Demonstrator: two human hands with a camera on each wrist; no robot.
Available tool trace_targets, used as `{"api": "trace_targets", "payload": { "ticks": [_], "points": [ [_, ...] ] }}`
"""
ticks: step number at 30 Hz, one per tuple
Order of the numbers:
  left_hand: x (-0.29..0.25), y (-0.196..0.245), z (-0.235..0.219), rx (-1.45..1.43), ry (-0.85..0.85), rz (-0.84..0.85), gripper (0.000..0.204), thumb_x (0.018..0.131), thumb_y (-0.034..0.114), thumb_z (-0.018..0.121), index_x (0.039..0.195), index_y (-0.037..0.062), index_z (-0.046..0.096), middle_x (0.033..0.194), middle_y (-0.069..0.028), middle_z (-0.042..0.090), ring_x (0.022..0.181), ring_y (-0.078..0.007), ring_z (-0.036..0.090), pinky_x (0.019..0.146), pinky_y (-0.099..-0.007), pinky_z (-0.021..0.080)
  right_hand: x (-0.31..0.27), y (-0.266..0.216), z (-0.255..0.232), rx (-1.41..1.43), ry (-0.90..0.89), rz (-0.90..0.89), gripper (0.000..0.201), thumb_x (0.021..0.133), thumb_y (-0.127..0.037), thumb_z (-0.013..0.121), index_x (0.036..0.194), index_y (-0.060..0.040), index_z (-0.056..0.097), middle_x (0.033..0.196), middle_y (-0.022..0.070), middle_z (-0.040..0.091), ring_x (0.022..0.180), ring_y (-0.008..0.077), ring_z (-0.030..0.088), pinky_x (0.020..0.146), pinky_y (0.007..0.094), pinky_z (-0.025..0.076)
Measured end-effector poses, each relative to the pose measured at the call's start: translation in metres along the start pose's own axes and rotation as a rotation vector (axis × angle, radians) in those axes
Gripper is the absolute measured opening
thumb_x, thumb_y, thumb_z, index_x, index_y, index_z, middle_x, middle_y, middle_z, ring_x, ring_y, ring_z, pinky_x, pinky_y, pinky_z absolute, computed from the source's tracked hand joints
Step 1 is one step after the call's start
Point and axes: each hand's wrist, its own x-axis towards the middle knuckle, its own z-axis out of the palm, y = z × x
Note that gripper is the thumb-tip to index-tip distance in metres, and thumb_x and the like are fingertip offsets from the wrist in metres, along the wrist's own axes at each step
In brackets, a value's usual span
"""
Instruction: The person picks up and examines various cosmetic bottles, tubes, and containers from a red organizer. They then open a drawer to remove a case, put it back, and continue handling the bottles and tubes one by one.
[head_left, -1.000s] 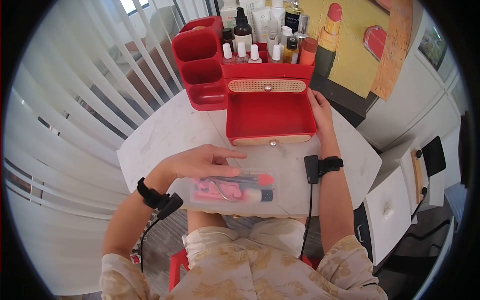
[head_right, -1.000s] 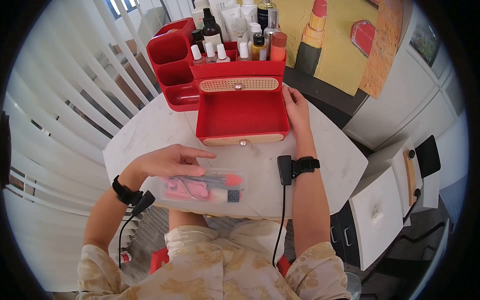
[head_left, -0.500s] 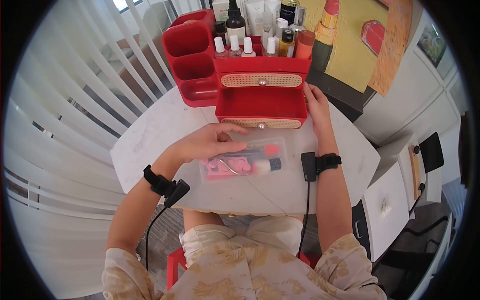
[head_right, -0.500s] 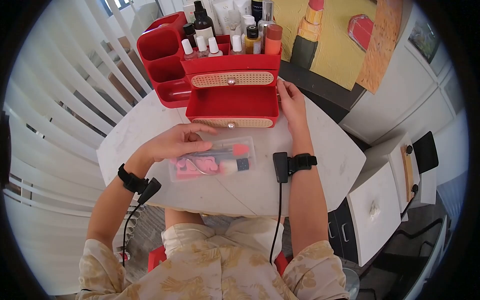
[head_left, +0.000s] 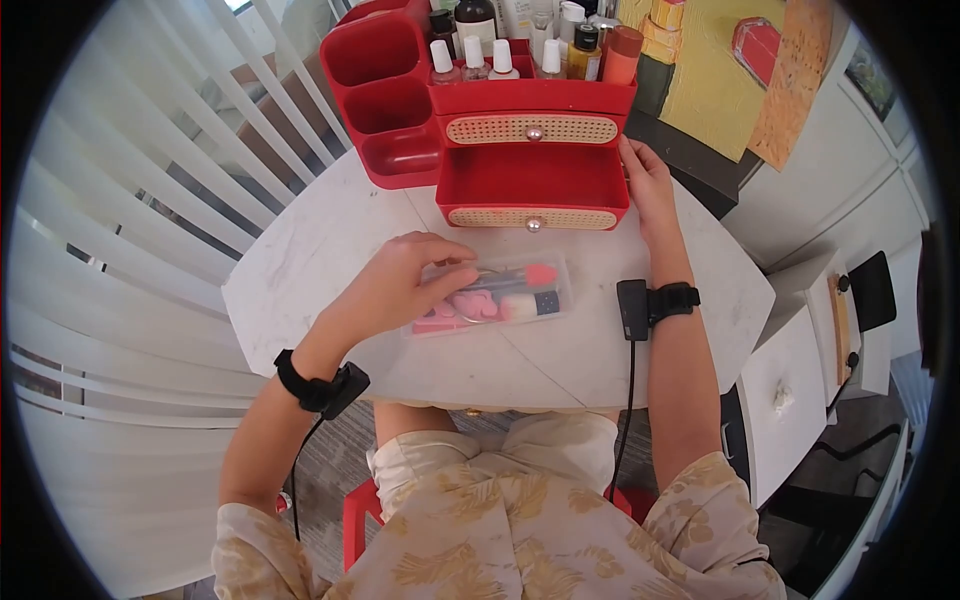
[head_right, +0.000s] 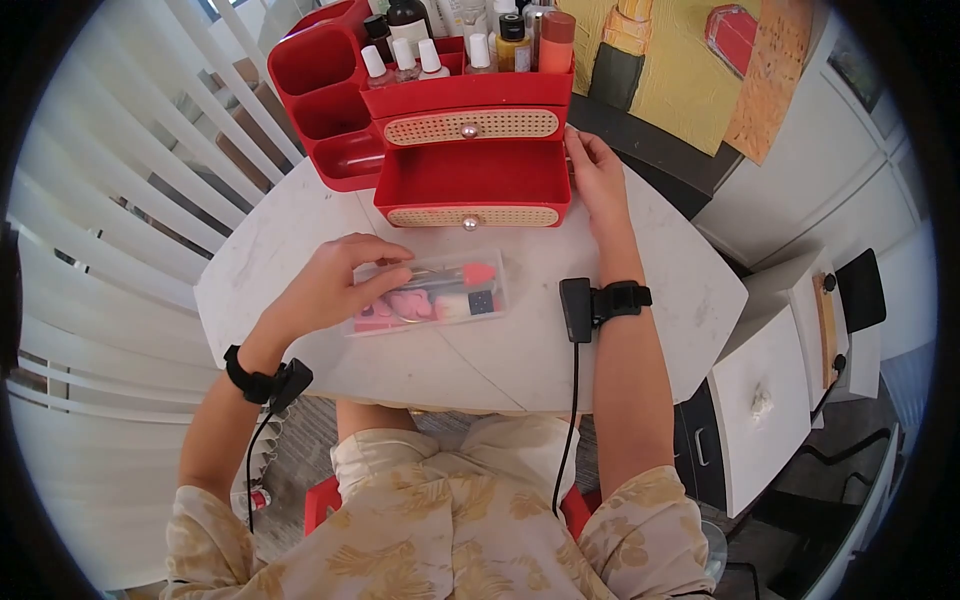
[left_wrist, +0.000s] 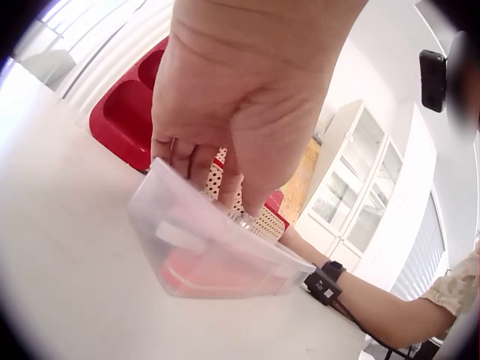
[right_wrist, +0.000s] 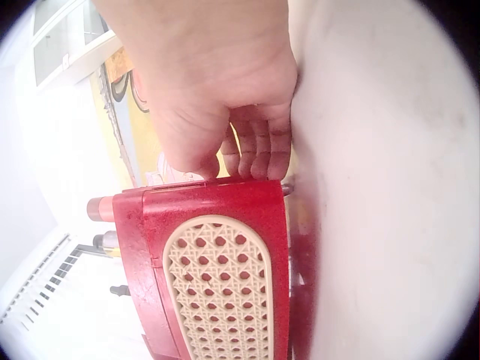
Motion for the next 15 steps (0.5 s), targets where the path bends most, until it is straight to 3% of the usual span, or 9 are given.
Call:
{"api": "trace_targets", "payload": {
  "ticks": [2, 5, 8, 15],
  "points": [
    [-0.012, 0.012, -0.003, 0.016, 0.007, -0.017, 0.050, 0.087, 0.027, 0.079, 0.129, 0.0045, 0.066, 0.120, -0.0184, 0.066, 0.114, -0.0347, 0.062, 0.098, -0.0404, 0.052, 0.000, 0.001, 0.000, -0.005, -0.007, -0.014, 0.038, 0.103, -0.038, 0.062, 0.120, -0.0037, 0.069, 0.097, -0.0003, 0.070, 0.082, 0.0071, 0.063, 0.074, 0.0229, 0.050],
    [-0.028, 0.023, 0.002, 0.156, 0.009, 0.114, 0.069, 0.084, 0.033, 0.082, 0.143, 0.0091, 0.054, 0.139, -0.0188, 0.054, 0.127, -0.0374, 0.053, 0.107, -0.0438, 0.046, -0.003, -0.003, 0.001, -0.012, 0.004, -0.009, 0.039, 0.103, -0.038, 0.062, 0.120, -0.0039, 0.069, 0.096, -0.0006, 0.070, 0.082, 0.0069, 0.062, 0.074, 0.0225, 0.050],
    [-0.038, 0.029, 0.018, 0.304, 0.030, 0.090, 0.081, 0.080, 0.037, 0.084, 0.148, 0.0121, 0.048, 0.142, -0.0176, 0.050, 0.128, -0.0381, 0.050, 0.108, -0.0458, 0.042, 0.000, 0.002, -0.001, 0.000, -0.013, -0.022, 0.039, 0.103, -0.038, 0.062, 0.120, -0.0040, 0.069, 0.096, -0.0006, 0.071, 0.082, 0.0068, 0.062, 0.074, 0.0227, 0.050],
    [-0.037, 0.018, 0.028, 0.333, 0.072, 0.091, 0.074, 0.082, 0.034, 0.084, 0.145, 0.0110, 0.054, 0.129, -0.0166, 0.057, 0.114, -0.0340, 0.056, 0.100, -0.0438, 0.045, 0.001, 0.003, -0.002, -0.017, -0.011, -0.015, 0.039, 0.104, -0.038, 0.061, 0.121, -0.0035, 0.068, 0.098, 0.0001, 0.070, 0.082, 0.0066, 0.062, 0.073, 0.0231, 0.050]
  ]
}}
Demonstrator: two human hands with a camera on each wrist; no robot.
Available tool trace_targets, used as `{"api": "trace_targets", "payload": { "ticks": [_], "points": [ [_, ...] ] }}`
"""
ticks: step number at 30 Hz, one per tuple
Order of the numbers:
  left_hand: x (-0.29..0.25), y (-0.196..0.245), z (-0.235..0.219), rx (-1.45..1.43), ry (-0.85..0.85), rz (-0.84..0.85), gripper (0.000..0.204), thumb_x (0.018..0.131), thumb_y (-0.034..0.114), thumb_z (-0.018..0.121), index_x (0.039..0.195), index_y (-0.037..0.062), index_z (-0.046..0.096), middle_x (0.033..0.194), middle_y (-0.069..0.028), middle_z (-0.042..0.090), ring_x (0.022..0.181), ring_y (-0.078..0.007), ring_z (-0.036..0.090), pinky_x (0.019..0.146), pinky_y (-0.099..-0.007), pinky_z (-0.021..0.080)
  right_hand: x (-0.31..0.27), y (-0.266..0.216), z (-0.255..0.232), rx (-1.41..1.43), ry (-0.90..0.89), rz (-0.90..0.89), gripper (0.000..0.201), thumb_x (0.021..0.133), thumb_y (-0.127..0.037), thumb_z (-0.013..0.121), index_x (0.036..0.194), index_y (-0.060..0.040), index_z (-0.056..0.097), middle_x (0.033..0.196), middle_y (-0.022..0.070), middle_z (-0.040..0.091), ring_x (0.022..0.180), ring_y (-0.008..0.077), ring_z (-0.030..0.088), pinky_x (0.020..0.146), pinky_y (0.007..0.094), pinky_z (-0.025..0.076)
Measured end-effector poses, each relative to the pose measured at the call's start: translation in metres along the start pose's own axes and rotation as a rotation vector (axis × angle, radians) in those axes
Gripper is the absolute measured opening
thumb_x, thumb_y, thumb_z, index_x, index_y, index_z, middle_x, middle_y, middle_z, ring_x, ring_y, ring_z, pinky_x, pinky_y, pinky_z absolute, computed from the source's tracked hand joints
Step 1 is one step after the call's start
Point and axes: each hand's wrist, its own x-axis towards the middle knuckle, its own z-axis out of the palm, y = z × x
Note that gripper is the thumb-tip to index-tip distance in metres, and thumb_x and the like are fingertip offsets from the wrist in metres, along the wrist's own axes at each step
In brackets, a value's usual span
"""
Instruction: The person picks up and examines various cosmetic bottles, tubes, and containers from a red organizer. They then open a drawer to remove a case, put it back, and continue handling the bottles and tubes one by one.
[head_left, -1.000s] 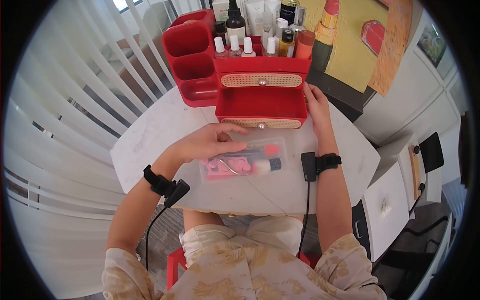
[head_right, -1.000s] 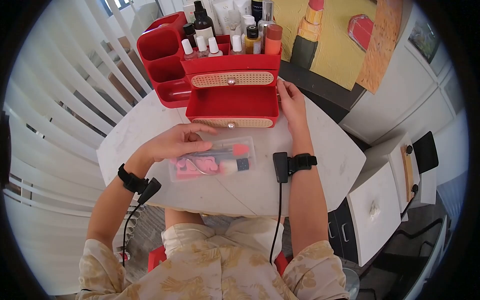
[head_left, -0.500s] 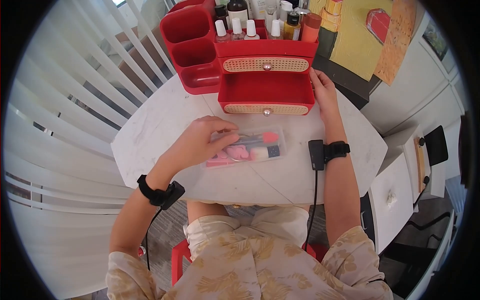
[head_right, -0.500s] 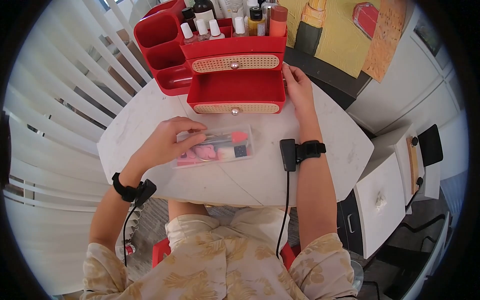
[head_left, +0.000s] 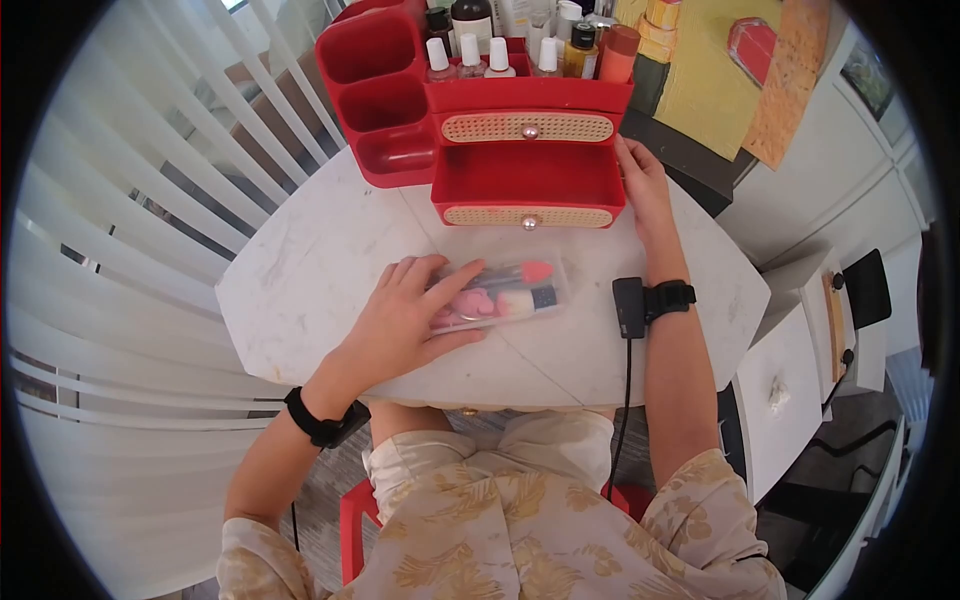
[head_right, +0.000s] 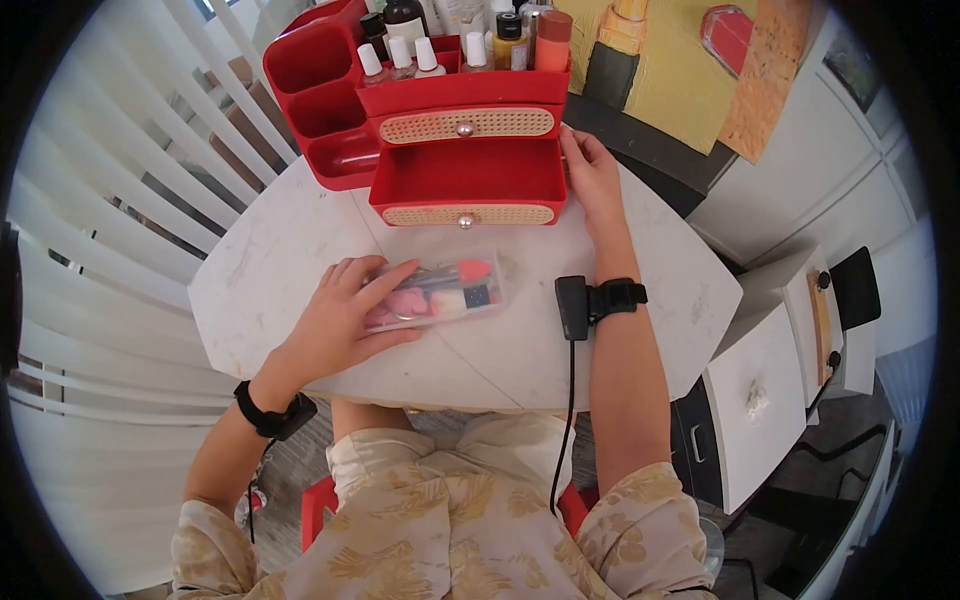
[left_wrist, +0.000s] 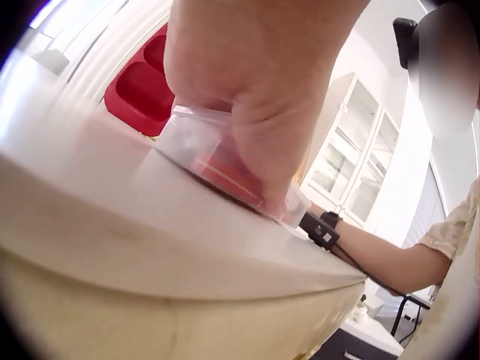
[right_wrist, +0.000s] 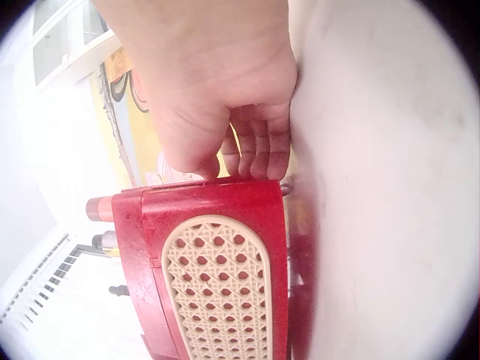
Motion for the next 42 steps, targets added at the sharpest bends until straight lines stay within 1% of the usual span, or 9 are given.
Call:
{"api": "trace_targets", "payload": {
  "ticks": [2, 5, 8, 11, 17, 23, 29, 32, 42],
  "points": [
    [0.000, 0.000, -0.007, -0.124, -0.027, -0.034, 0.070, 0.085, 0.034, 0.082, 0.144, 0.0069, 0.056, 0.126, -0.0147, 0.061, 0.112, -0.0298, 0.060, 0.098, -0.0398, 0.048, 0.000, -0.002, 0.001, -0.024, 0.016, 0.019, 0.039, 0.104, -0.038, 0.061, 0.121, -0.0034, 0.068, 0.099, 0.0002, 0.070, 0.082, 0.0066, 0.062, 0.074, 0.0230, 0.050],
    [-0.004, 0.006, -0.007, -0.842, -0.071, -0.301, 0.058, 0.096, 0.039, 0.071, 0.140, 0.0028, 0.058, 0.122, -0.0104, 0.066, 0.107, -0.0196, 0.062, 0.093, -0.0307, 0.049, 0.000, -0.001, 0.000, -0.021, -0.005, -0.007, 0.038, 0.104, -0.037, 0.061, 0.121, -0.0033, 0.068, 0.098, -0.0002, 0.070, 0.083, 0.0066, 0.061, 0.075, 0.0230, 0.049],
    [-0.007, -0.003, -0.023, -1.218, -0.341, -0.638, 0.059, 0.102, 0.046, 0.061, 0.139, -0.0006, 0.058, 0.127, -0.0064, 0.066, 0.110, -0.0135, 0.062, 0.092, -0.0263, 0.050, -0.002, -0.002, 0.001, -0.009, -0.006, 0.010, 0.038, 0.104, -0.037, 0.060, 0.121, -0.0033, 0.068, 0.098, -0.0004, 0.070, 0.083, 0.0069, 0.061, 0.076, 0.0232, 0.049],
    [-0.012, -0.008, -0.017, -1.520, -0.323, -0.766, 0.059, 0.103, 0.049, 0.055, 0.139, 0.0015, 0.059, 0.125, -0.0063, 0.066, 0.111, -0.0141, 0.062, 0.096, -0.0278, 0.050, 0.000, -0.001, 0.002, -0.007, 0.010, 0.004, 0.039, 0.104, -0.037, 0.060, 0.121, -0.0033, 0.068, 0.098, -0.0005, 0.070, 0.084, 0.0071, 0.062, 0.076, 0.0233, 0.050],
    [-0.014, -0.001, -0.010, -1.603, -0.250, -0.910, 0.057, 0.106, 0.047, 0.051, 0.139, 0.0019, 0.057, 0.126, -0.0119, 0.067, 0.110, -0.0202, 0.067, 0.093, -0.0325, 0.054, 0.000, -0.001, 0.001, -0.015, 0.017, 0.001, 0.039, 0.104, -0.038, 0.061, 0.121, -0.0042, 0.069, 0.098, -0.0002, 0.071, 0.083, 0.0076, 0.063, 0.076, 0.0234, 0.050],
    [-0.020, -0.014, -0.002, -1.948, -0.456, -0.702, 0.060, 0.108, 0.048, 0.042, 0.148, 0.0030, 0.046, 0.125, -0.0201, 0.066, 0.105, -0.0337, 0.069, 0.083, -0.0467, 0.059, 0.001, 0.002, 0.000, -0.011, 0.009, 0.004, 0.041, 0.103, -0.039, 0.061, 0.123, -0.0047, 0.068, 0.099, 0.0004, 0.072, 0.084, 0.0078, 0.064, 0.075, 0.0237, 0.051],
    [-0.018, -0.014, 0.000, -1.997, -0.507, -0.546, 0.062, 0.109, 0.051, 0.032, 0.147, 0.0043, 0.046, 0.116, -0.0280, 0.067, 0.099, -0.0376, 0.070, 0.083, -0.0485, 0.058, -0.001, -0.001, 0.001, -0.020, 0.012, -0.006, 0.040, 0.103, -0.039, 0.061, 0.124, -0.0048, 0.068, 0.101, 0.0008, 0.072, 0.085, 0.0075, 0.064, 0.075, 0.0231, 0.051],
    [-0.016, -0.011, 0.001, -2.084, -0.503, -0.684, 0.064, 0.110, 0.051, 0.023, 0.148, 0.0054, 0.045, 0.109, -0.0348, 0.067, 0.083, -0.0463, 0.069, 0.078, -0.0479, 0.056, 0.001, 0.002, -0.001, -0.017, 0.001, -0.015, 0.041, 0.103, -0.039, 0.061, 0.124, -0.0043, 0.068, 0.102, 0.0010, 0.072, 0.085, 0.0073, 0.064, 0.076, 0.0232, 0.051],
    [-0.013, -0.002, -0.003, -2.104, -0.480, -0.723, 0.064, 0.110, 0.051, 0.022, 0.147, 0.0044, 0.045, 0.110, -0.0362, 0.066, 0.083, -0.0472, 0.068, 0.078, -0.0488, 0.056, -0.002, -0.003, 0.002, -0.029, 0.016, -0.004, 0.041, 0.104, -0.038, 0.061, 0.124, -0.0037, 0.068, 0.103, 0.0011, 0.072, 0.086, 0.0076, 0.064, 0.078, 0.0235, 0.051]
  ]
}}
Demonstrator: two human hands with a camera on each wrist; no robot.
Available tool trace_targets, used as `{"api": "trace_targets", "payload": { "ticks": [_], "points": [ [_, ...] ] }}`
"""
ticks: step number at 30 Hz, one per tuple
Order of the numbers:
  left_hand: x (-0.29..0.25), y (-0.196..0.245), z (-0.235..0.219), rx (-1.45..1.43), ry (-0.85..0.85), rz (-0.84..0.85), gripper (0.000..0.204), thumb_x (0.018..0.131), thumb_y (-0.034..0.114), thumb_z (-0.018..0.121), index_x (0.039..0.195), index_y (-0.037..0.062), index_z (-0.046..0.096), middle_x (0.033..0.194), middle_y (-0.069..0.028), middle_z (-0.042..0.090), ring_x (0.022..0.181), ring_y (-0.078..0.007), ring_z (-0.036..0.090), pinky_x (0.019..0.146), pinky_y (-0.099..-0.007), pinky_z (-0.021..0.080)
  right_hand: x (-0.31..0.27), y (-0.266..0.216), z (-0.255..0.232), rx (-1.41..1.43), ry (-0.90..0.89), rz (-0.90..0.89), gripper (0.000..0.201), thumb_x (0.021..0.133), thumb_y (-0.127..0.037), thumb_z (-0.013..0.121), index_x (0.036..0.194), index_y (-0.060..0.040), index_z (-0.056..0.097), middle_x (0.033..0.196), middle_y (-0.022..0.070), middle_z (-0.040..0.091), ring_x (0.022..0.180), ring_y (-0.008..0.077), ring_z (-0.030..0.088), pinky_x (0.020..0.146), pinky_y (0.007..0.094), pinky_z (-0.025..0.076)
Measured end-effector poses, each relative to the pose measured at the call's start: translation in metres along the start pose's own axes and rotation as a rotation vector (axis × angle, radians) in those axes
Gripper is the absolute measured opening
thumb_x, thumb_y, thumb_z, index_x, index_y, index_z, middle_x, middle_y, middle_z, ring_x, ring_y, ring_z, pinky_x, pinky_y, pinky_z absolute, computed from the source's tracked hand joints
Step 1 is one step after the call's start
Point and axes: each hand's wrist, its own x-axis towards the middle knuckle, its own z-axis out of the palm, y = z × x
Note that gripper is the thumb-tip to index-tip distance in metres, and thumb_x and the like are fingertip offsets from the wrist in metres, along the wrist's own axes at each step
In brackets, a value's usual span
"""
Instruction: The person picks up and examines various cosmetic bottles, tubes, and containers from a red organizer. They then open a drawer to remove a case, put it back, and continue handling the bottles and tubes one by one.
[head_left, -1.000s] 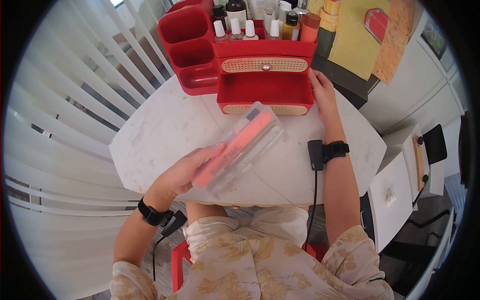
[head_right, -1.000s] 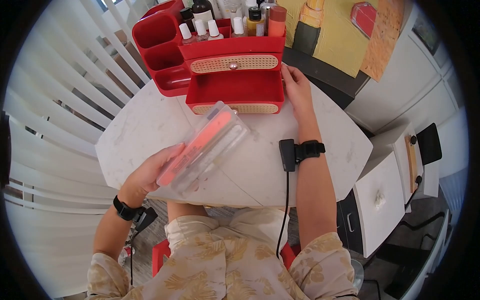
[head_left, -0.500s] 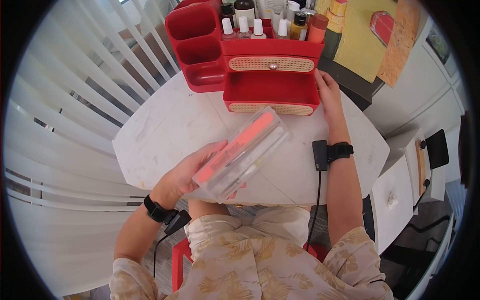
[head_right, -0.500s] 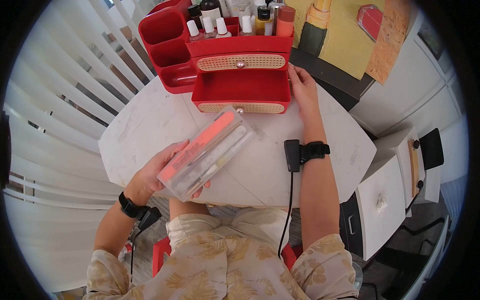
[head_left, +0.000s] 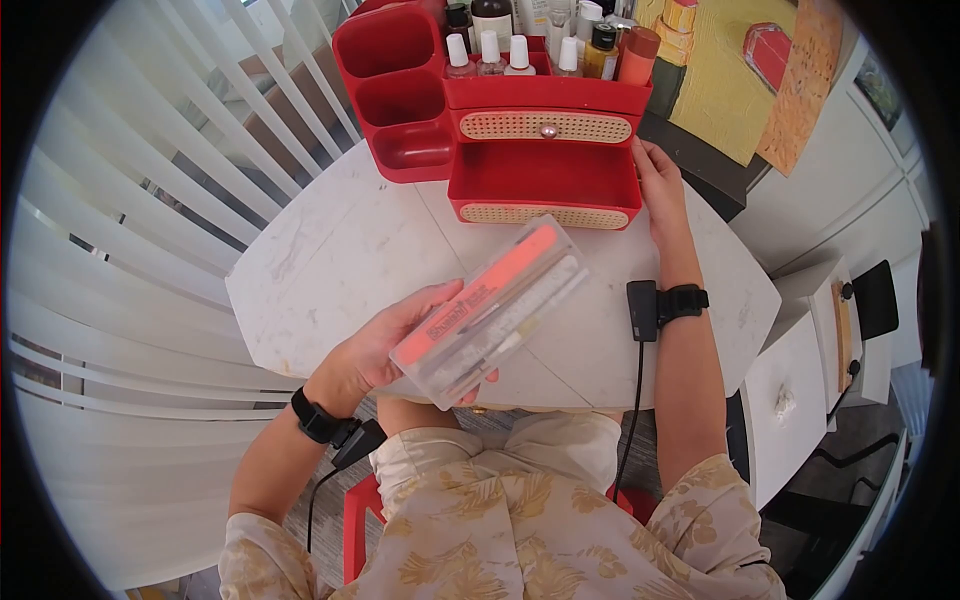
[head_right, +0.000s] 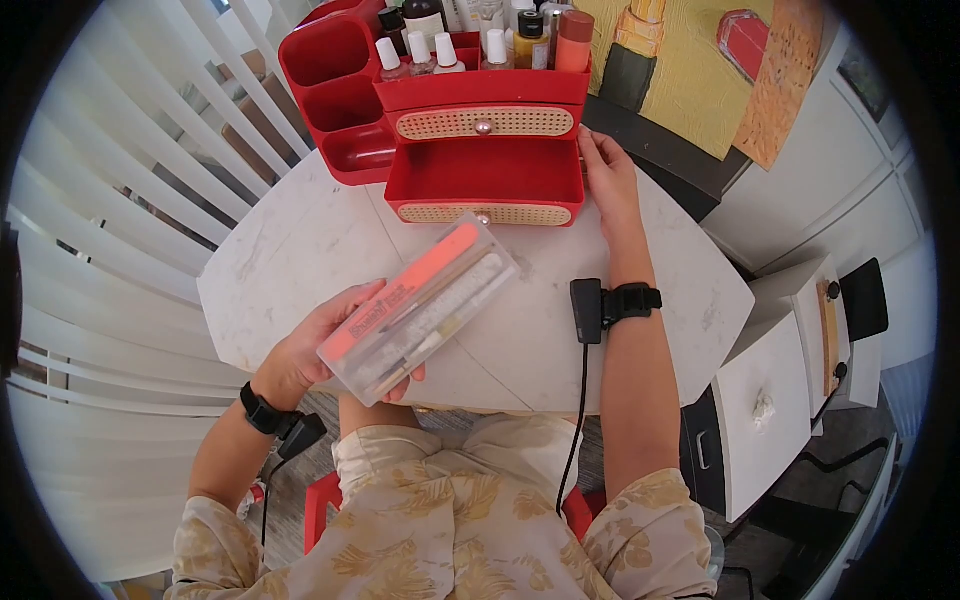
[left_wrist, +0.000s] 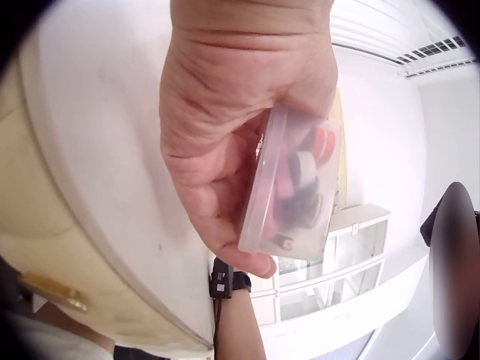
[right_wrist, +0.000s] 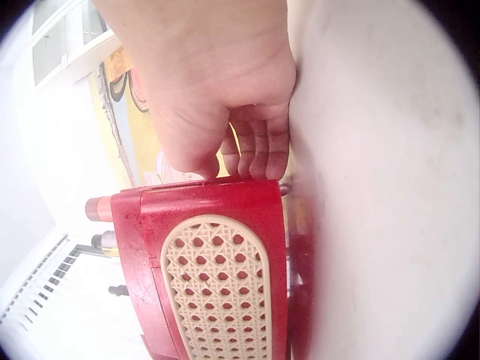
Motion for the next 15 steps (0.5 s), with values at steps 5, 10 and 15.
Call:
{"api": "trace_targets", "payload": {
  "ticks": [5, 10, 15],
  "points": [
    [-0.0004, 0.0001, 0.0012, 0.013, 0.021, -0.021, 0.064, 0.110, 0.051, 0.022, 0.148, 0.0039, 0.045, 0.111, -0.0362, 0.066, 0.085, -0.0467, 0.068, 0.081, -0.0488, 0.055, 0.0021, 0.0027, -0.0015, -0.007, -0.007, -0.008, 0.041, 0.104, -0.039, 0.061, 0.124, -0.0038, 0.068, 0.103, 0.0012, 0.072, 0.086, 0.0079, 0.064, 0.079, 0.0236, 0.051],
    [0.0005, -0.0013, -0.0017, -0.009, -0.004, -0.026, 0.064, 0.110, 0.050, 0.023, 0.148, 0.0041, 0.045, 0.111, -0.0364, 0.065, 0.086, -0.0470, 0.068, 0.082, -0.0492, 0.055, 0.0011, 0.0016, -0.0011, -0.009, -0.005, 0.001, 0.041, 0.104, -0.039, 0.061, 0.124, -0.0043, 0.068, 0.103, 0.0009, 0.072, 0.086, 0.0072, 0.064, 0.077, 0.0232, 0.051],
    [0.0005, -0.0017, -0.0016, 0.038, 0.010, -0.021, 0.064, 0.110, 0.051, 0.025, 0.149, 0.0041, 0.044, 0.113, -0.0363, 0.065, 0.088, -0.0471, 0.068, 0.082, -0.0500, 0.055, 0.0026, 0.0043, -0.0024, -0.002, -0.019, -0.013, 0.041, 0.103, -0.040, 0.061, 0.124, -0.0051, 0.068, 0.103, 0.0008, 0.072, 0.085, 0.0068, 0.064, 0.075, 0.0230, 0.051]
  ]
}}
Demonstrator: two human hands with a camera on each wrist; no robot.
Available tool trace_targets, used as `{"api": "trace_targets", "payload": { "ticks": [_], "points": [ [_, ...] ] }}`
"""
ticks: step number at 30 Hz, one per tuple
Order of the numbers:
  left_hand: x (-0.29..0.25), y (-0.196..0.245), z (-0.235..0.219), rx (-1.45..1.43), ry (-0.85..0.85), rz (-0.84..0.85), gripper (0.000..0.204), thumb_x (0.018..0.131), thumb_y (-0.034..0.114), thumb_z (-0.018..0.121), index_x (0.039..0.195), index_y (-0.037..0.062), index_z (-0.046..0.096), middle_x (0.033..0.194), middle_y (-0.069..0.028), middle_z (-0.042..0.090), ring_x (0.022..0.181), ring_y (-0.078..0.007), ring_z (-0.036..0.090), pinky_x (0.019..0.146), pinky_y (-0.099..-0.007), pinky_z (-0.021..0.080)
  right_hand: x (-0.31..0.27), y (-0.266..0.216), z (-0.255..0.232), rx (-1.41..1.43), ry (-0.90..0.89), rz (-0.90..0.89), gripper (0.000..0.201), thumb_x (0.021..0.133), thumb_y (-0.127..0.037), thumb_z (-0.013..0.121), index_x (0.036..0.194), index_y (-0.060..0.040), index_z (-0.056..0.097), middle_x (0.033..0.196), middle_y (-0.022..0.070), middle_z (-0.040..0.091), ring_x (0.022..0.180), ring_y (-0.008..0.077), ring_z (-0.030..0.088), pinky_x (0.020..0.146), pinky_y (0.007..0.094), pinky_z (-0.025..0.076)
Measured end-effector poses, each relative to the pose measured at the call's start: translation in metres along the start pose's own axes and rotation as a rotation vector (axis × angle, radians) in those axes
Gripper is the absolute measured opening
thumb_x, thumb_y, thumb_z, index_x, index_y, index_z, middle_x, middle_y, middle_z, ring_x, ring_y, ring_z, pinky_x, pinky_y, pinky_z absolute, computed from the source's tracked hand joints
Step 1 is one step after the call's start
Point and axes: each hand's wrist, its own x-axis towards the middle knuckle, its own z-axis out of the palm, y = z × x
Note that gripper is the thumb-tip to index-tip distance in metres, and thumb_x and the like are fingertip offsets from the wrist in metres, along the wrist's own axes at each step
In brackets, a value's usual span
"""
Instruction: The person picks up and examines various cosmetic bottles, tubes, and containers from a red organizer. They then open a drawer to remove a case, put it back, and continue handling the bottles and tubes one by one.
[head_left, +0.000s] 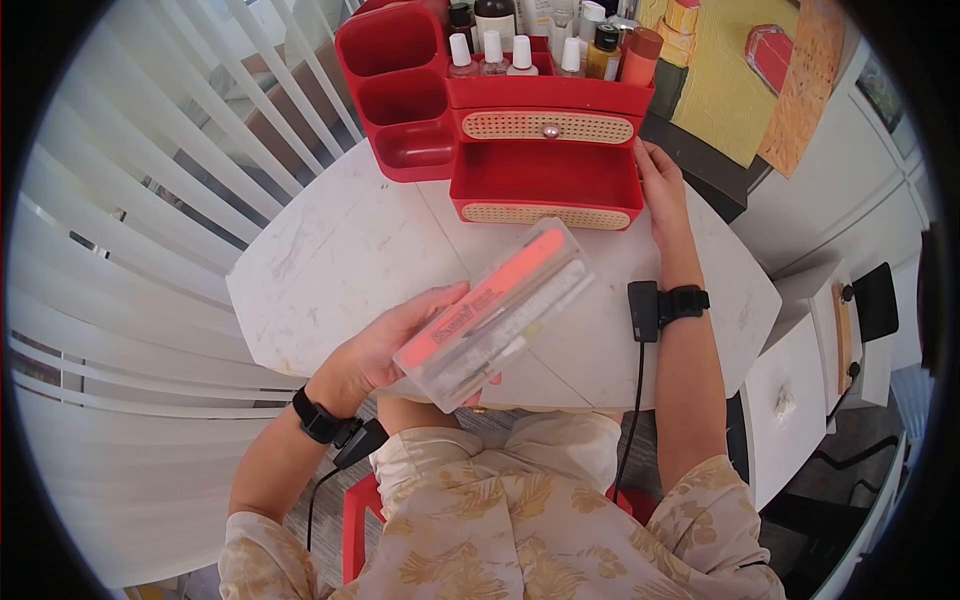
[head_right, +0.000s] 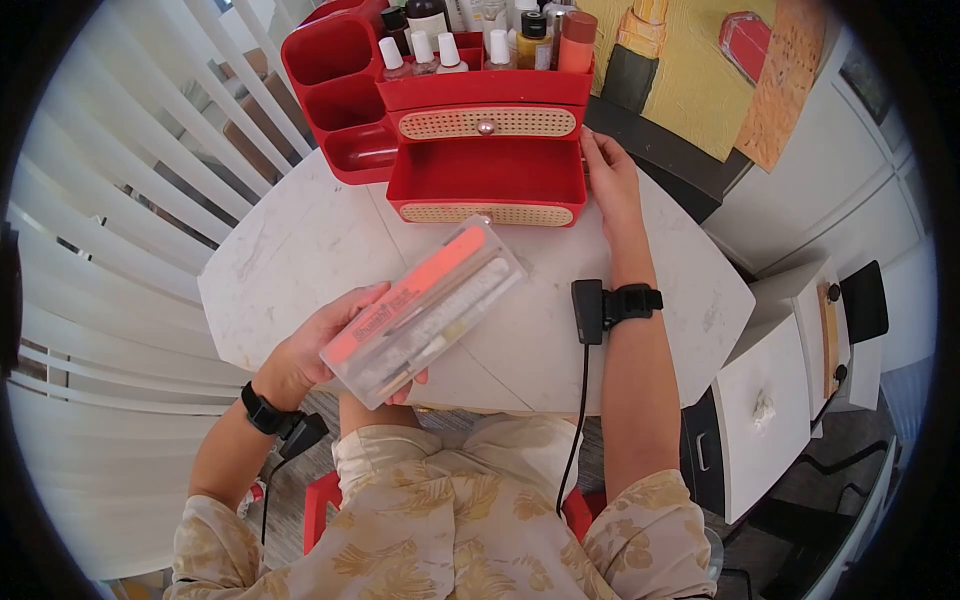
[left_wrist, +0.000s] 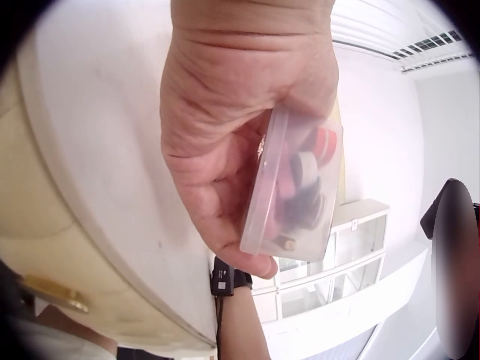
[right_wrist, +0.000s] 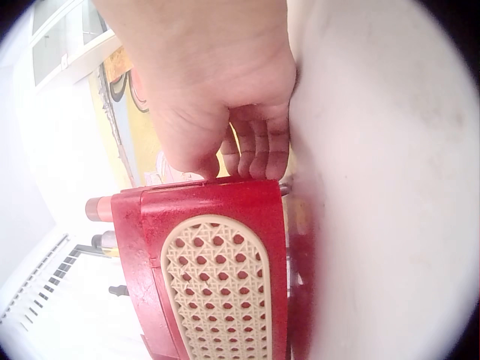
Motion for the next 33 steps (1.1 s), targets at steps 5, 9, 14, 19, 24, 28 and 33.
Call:
{"api": "trace_targets", "payload": {
  "ticks": [5, 9, 14, 19, 24, 28, 33],
  "points": [
    [-0.001, -0.001, 0.005, 0.146, 0.180, 0.008, 0.063, 0.109, 0.050, 0.033, 0.149, 0.0019, 0.043, 0.123, -0.0315, 0.063, 0.101, -0.0452, 0.068, 0.085, -0.0562, 0.056, 0.000, -0.001, 0.001, 0.012, 0.007, 0.002, 0.041, 0.103, -0.040, 0.061, 0.124, -0.0056, 0.068, 0.102, 0.0005, 0.072, 0.084, 0.0067, 0.064, 0.074, 0.0227, 0.051],
    [0.000, -0.002, -0.001, 0.121, 0.076, -0.004, 0.060, 0.107, 0.048, 0.044, 0.147, 0.0031, 0.046, 0.128, -0.0206, 0.063, 0.107, -0.0384, 0.069, 0.081, -0.0549, 0.061, 0.001, 0.001, 0.001, 0.000, 0.010, 0.004, 0.041, 0.103, -0.040, 0.061, 0.124, -0.0057, 0.068, 0.102, 0.0004, 0.072, 0.084, 0.0066, 0.064, 0.075, 0.0228, 0.051],
    [0.002, -0.003, 0.003, 0.159, 0.090, 0.008, 0.063, 0.109, 0.048, 0.036, 0.149, -0.0003, 0.041, 0.127, -0.0282, 0.061, 0.108, -0.0466, 0.066, 0.082, -0.0595, 0.058, -0.001, -0.002, 0.002, 0.000, 0.017, 0.006, 0.040, 0.104, -0.040, 0.061, 0.124, -0.0061, 0.069, 0.101, -0.0001, 0.072, 0.084, 0.0065, 0.064, 0.075, 0.0230, 0.051],
    [0.000, 0.004, 0.011, 0.518, 0.273, 0.084, 0.059, 0.107, 0.049, 0.046, 0.136, -0.0012, 0.058, 0.115, -0.0195, 0.068, 0.106, -0.0291, 0.067, 0.090, -0.0421, 0.055, 0.002, 0.001, 0.001, 0.028, 0.003, 0.012, 0.039, 0.103, -0.038, 0.062, 0.123, -0.0050, 0.068, 0.101, -0.0004, 0.072, 0.084, 0.0063, 0.064, 0.073, 0.0223, 0.051],
    [-0.010, 0.031, 0.043, 1.149, 0.359, 0.275, 0.054, 0.102, 0.043, 0.061, 0.134, -0.0014, 0.063, 0.120, -0.0125, 0.070, 0.099, -0.0149, 0.065, 0.087, -0.0304, 0.052, 0.004, 0.005, -0.001, 0.049, -0.004, 0.040, 0.037, 0.105, -0.036, 0.060, 0.122, -0.0054, 0.067, 0.101, -0.0013, 0.071, 0.087, 0.0045, 0.064, 0.078, 0.0217, 0.051],
    [-0.009, 0.032, 0.058, 1.533, 0.384, 0.574, 0.054, 0.094, 0.032, 0.074, 0.137, 0.0016, 0.061, 0.114, -0.0160, 0.068, 0.098, -0.0245, 0.067, 0.088, -0.0358, 0.052, 0.001, -0.001, 0.000, 0.046, -0.024, 0.049, 0.036, 0.105, -0.037, 0.059, 0.122, -0.0059, 0.067, 0.100, -0.0020, 0.071, 0.085, 0.0045, 0.064, 0.077, 0.0215, 0.051],
    [0.003, 0.024, 0.050, 1.879, 0.349, 0.733, 0.061, 0.086, 0.029, 0.080, 0.140, 0.0078, 0.059, 0.114, -0.0182, 0.063, 0.098, -0.0347, 0.063, 0.087, -0.0396, 0.052, 0.001, 0.000, 0.003, 0.116, -0.004, 0.021, 0.036, 0.103, -0.036, 0.063, 0.116, -0.0027, 0.068, 0.094, -0.0002, 0.068, 0.074, 0.0063, 0.060, 0.066, 0.0222, 0.048]
  ]
}}
